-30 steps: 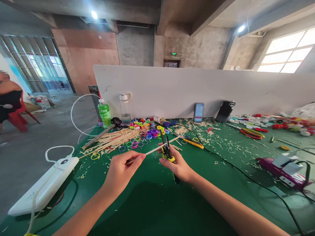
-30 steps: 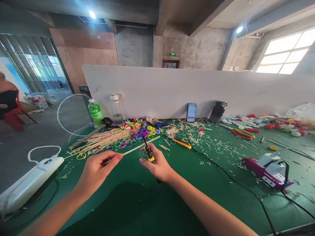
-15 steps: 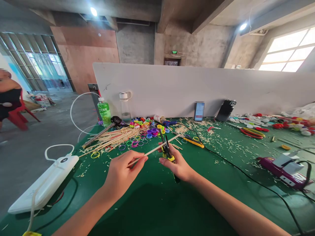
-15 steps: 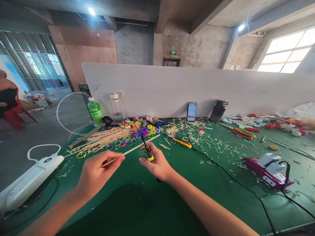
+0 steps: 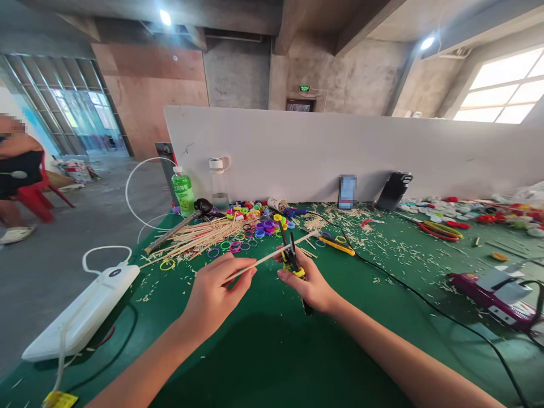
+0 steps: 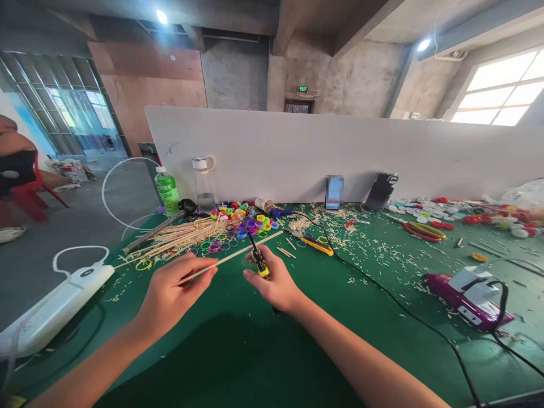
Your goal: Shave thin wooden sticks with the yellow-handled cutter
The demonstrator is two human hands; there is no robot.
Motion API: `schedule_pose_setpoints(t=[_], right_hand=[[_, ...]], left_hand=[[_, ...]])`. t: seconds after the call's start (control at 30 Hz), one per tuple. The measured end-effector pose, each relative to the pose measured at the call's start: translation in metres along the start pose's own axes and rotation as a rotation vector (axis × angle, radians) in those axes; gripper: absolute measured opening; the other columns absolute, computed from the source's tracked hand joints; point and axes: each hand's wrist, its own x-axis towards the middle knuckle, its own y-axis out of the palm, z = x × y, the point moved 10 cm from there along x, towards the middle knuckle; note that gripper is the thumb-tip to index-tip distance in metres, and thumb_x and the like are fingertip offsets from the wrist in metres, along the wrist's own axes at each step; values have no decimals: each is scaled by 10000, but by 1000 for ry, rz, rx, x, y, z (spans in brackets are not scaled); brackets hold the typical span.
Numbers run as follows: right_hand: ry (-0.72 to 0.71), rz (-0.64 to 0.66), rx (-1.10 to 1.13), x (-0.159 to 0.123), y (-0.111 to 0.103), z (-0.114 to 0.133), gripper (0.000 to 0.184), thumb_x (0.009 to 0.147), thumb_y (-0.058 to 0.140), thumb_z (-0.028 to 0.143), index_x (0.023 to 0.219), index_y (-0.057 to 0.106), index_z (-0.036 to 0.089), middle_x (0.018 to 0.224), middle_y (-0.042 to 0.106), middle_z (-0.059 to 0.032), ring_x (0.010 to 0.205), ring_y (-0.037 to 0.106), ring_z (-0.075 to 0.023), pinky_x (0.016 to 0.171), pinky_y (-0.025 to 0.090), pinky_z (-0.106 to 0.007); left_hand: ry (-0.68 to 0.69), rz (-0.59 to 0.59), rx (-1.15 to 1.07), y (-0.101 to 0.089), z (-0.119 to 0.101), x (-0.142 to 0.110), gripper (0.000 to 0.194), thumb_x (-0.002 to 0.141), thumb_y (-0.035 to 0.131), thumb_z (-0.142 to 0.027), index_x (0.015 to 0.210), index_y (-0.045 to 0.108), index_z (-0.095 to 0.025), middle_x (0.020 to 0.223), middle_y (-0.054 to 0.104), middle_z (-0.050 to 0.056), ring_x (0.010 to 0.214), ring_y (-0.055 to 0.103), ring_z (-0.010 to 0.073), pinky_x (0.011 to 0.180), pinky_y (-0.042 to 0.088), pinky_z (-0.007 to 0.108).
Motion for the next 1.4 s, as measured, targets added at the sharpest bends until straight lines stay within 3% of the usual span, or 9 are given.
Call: schedule_pose_setpoints(t=[0.33,0.6,0.87,1.13,1.4], right_hand=[[-83,-78,-99,4,-4,4,123,834,519,229,950,511,189,858,556,-13,757,523,-139,698,425,-264],[-74,-126,-101,7,-7,1,203,702,477,98,884,505,183,780,542,2,644,496,-119,589,412,-235],[-53,-118,-77,7,-5,-3,172,756,511,149,923,495,188,809,546,-5,691,518,-133,635,433,-256],[-1,-33,-37,3,-4,-2,284,812,573,280,1079,521,201,1051,590,-52,973,547,-203,805,437,-319],[26,39,4,2,1,-2,354,833,571,356,1150,494,216,1082,571,-60,1097,502,-241,892,421,-352]], left_hand=[[-43,10,-17,1,6,-3,130,861,581,-172,954,670,-188,757,592,0,569,539,57,476,439,133],[-14,5,39,3,3,-2,84,863,585,-192,927,639,-192,748,607,0,512,498,59,439,405,151],[6,-5,16,0,1,-1,66,868,582,-190,907,636,-189,701,592,-13,490,487,57,436,391,158],[1,-5,-26,0,3,-3,100,881,577,-185,930,662,-166,708,604,-1,570,564,72,513,460,167],[-3,-38,-16,-1,3,-3,103,883,573,-212,895,664,-167,724,667,12,596,617,99,531,501,186]])
